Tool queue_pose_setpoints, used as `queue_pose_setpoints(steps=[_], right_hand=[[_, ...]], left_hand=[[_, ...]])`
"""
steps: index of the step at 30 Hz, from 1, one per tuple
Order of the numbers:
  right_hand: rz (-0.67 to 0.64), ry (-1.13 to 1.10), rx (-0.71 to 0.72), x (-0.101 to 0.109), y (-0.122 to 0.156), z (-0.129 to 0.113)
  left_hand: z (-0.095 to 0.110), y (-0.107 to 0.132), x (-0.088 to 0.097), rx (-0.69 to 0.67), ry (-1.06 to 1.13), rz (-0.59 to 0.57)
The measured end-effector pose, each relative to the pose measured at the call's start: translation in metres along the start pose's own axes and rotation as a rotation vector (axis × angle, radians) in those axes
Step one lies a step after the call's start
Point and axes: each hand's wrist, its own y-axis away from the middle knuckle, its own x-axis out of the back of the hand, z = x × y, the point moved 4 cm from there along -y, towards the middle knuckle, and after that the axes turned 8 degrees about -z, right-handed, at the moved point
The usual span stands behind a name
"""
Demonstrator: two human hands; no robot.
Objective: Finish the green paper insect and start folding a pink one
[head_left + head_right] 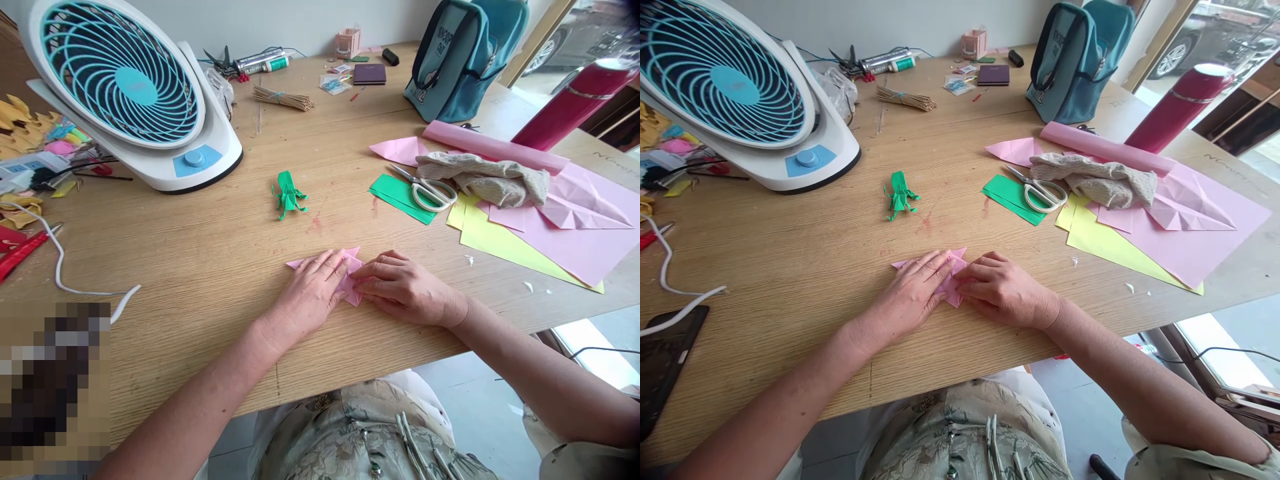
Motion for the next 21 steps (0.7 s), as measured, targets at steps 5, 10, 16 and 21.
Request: queue_pose_setpoints(steps=[5,10,16,21], right_hand=[[-0.039,0.012,0.018,0.0015,0.0002,-0.0015],[-0.042,0.03,0.013,0.0018,0.0005,-0.0037],[0.01,0.017,0.023,0.0,-0.0005,-0.0067],[0.065,-0.045,0.028,-0.0016,0.0006,-0.0068]], left_hand=[[-0.0008,-0.0001,-0.0018,-0.001,-0.019,-0.027],[0.0008,-0.0005,-0.0006,-0.009,-0.012,-0.032],[0.0034,-0.0016,0.0017,0.005,-0.019,-0.086],[0.0032,-0.0026,0.0026,0.03,-0.037,-0.081]])
